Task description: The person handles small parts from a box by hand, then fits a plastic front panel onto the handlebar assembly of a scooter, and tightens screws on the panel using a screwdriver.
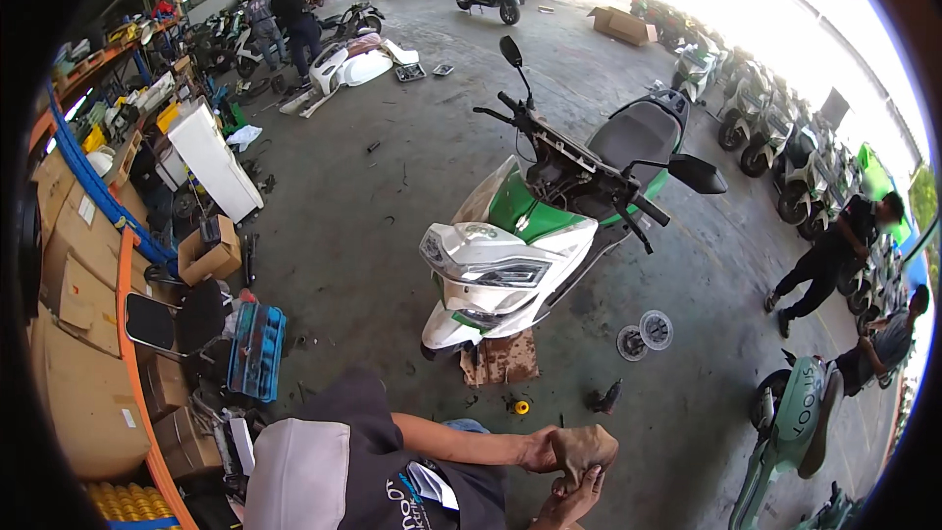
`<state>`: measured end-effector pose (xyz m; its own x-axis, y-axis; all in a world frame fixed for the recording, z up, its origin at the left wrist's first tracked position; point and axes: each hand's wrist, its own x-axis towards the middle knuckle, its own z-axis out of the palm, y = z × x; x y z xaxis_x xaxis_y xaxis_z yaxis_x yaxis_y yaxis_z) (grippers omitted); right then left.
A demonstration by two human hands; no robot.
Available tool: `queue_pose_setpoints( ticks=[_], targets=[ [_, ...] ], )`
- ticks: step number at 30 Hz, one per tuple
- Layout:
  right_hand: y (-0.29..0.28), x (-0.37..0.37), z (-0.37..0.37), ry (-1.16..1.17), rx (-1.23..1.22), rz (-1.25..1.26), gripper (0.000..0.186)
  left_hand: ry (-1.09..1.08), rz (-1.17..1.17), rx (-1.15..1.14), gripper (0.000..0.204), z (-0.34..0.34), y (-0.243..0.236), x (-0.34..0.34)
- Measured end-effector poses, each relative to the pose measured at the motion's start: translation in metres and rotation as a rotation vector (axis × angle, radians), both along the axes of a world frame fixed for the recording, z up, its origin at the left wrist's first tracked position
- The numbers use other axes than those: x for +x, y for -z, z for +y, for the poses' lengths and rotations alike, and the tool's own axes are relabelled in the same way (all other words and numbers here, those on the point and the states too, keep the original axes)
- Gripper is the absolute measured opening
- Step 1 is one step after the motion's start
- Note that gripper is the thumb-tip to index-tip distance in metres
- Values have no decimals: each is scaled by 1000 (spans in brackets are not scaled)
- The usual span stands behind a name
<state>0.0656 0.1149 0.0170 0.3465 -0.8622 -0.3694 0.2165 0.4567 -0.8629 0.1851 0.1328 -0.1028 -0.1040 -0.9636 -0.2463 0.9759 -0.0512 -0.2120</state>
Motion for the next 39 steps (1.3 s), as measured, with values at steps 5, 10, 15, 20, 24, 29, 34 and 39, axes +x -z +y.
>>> queue_pose_setpoints(
  ticks=[5, 10, 15, 20, 24, 29, 34, 39],
  targets=[
    [-10, -3, -10, -59, -107, 132, 26, 199, 128, -261, 38, 8, -11, 8],
    [-9, -25, -26, -107, -252, 338, 28, 397, -516, -164, 78, 14, -81, 18],
    [-17, -40, -32, -153, -355, 349, 24, 437, -646, -258, 84, 22, -122, 29],
    [-24, -36, -28, -217, -393, 346, 24, 349, -981, -171, 54, 7, -97, 18],
    [-21, -30, -24, -139, -507, 391, 28, 242, -880, -97, 38, 3, -92, 16],
    [-22, -20, -17, -88, -618, 475, 33, 223, -943, 77, 31, 6, -124, 22],
    [1, -9, -23, -47, -773, 292, 32, 199, -981, 39, 28, -3, -83, 11],
    [-42, -2, -10, -58, -349, 224, 33, 93, -553, -82, 26, 0, -55, 10]
  ],
)
